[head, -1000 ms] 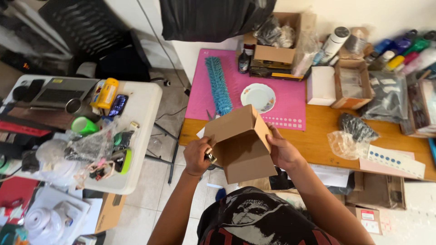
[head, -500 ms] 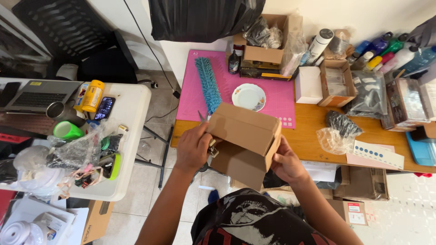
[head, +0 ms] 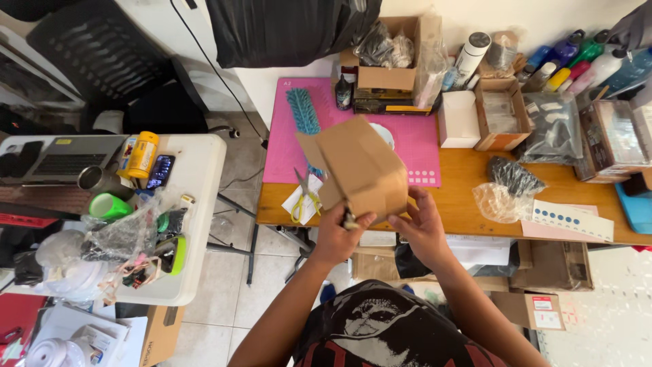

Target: The person picks up a flat cardboard box from a cluttered workbench, folds and presses its flaps to form an open box, then places dark items from another box into it and handles plastic wrap on the table.

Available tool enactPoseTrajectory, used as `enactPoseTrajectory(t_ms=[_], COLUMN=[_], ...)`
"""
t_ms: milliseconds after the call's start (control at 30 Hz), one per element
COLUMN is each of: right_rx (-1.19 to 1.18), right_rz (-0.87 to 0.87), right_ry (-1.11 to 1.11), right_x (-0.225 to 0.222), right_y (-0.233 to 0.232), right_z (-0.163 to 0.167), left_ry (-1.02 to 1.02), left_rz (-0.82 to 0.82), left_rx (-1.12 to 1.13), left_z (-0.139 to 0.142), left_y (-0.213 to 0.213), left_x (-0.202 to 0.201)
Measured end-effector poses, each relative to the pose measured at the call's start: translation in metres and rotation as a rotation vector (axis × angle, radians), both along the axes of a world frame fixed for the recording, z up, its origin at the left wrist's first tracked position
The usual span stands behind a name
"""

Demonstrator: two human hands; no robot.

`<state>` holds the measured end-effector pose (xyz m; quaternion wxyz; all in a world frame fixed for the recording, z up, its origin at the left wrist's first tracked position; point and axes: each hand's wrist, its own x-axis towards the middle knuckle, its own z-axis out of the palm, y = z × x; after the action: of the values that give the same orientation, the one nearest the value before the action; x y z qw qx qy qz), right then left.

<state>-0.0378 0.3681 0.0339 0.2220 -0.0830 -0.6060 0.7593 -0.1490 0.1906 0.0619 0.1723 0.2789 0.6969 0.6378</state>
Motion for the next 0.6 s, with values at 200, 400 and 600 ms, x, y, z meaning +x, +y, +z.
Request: enactPoseTrajectory(t_ms=[200,400,600], right_rx=[-0.646,-0.353,-0.485], right_rz=[0.323,0.036,0.059], right_ry=[0.138,0.231,0.176], right_x=[0.009,0.007,0.012], right_y=[0.000,0.004,0.016], right_z=[0.004,-0.017,-0.035], left_ry=[0.733,0.814,0.817], left_rz=[-0.027,-0.122,-0.170], left_rx=[-0.008,-0.256,-0.272], left_z=[-0.011,-0.012,0.016], left_y=[0.010,0.011,0.009], left_x=[0.014,0.013,0.023])
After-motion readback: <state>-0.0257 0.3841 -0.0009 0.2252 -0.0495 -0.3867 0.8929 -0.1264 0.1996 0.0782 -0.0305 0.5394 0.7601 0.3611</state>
